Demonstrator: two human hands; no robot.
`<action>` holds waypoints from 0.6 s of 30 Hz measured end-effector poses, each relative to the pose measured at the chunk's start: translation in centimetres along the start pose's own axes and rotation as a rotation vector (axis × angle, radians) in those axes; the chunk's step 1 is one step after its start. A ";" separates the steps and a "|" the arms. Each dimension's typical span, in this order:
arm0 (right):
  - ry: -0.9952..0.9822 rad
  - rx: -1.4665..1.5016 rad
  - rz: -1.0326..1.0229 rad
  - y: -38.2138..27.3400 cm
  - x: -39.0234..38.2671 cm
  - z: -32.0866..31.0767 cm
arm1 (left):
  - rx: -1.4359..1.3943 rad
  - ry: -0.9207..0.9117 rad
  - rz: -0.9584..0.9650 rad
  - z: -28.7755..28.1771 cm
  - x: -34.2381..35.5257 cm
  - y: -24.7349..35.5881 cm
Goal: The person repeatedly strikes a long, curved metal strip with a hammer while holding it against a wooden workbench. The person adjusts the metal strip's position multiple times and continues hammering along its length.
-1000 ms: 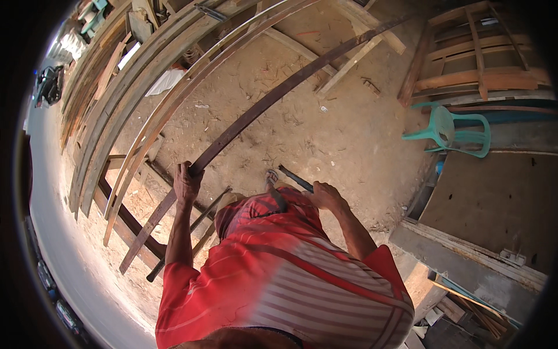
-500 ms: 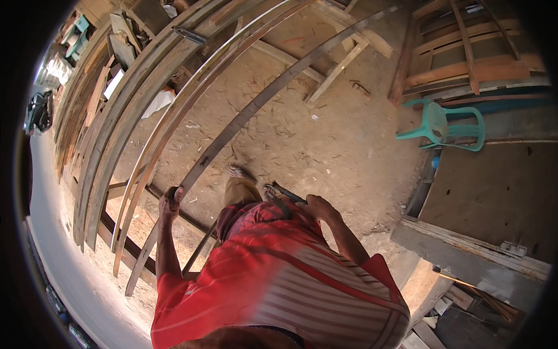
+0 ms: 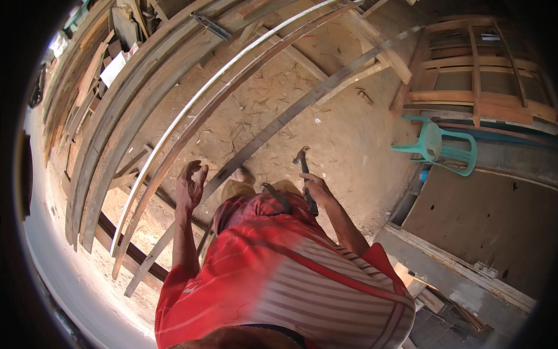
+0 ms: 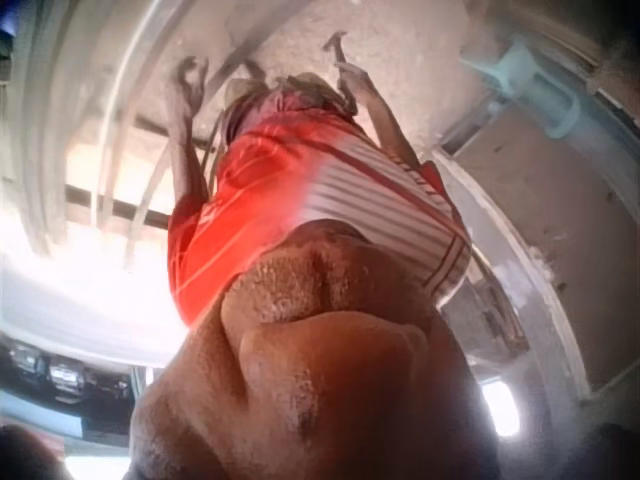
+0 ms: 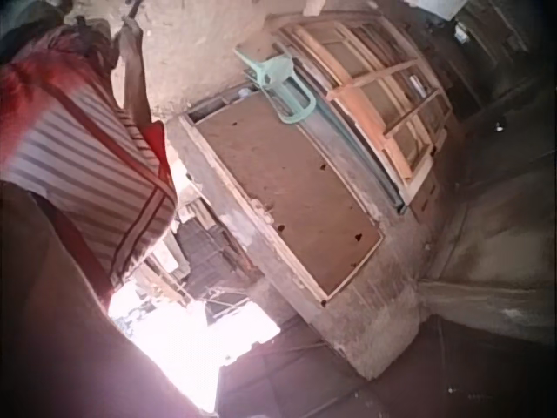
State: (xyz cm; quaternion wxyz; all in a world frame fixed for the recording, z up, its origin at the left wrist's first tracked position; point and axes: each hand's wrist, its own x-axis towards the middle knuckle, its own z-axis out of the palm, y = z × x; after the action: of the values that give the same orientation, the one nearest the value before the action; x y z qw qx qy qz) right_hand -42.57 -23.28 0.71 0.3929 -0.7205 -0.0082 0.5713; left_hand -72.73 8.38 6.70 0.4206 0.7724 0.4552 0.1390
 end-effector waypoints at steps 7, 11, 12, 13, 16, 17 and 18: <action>-0.107 0.375 0.045 -4.5 1.9 -1.3 | 0.280 -0.361 0.224 13.3 8.5 7.6; -0.146 0.377 0.020 -3.9 2.3 -1.6 | 0.247 -0.510 0.135 17.9 11.3 7.9; -0.165 0.396 0.017 -3.8 2.8 -1.8 | 0.187 -0.488 0.127 18.5 11.5 6.8; -0.158 0.379 0.008 -3.4 3.4 -2.3 | 0.127 -0.473 0.119 19.0 11.4 5.9; -0.144 0.320 0.028 -2.7 5.0 -4.8 | 0.228 -0.344 0.173 18.1 9.1 4.5; -0.131 0.328 0.040 -2.7 5.5 -6.1 | 0.216 -0.381 0.134 16.3 8.9 5.4; -0.134 0.325 0.050 -2.7 6.1 -7.4 | 0.221 -0.367 0.128 15.1 8.5 4.7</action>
State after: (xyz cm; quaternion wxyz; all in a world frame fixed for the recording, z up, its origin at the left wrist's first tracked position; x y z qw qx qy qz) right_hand -33.13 -22.76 -2.43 0.4885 -0.6078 0.0757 0.6215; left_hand -56.30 6.41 -0.22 0.3997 0.8534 0.3334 -0.0280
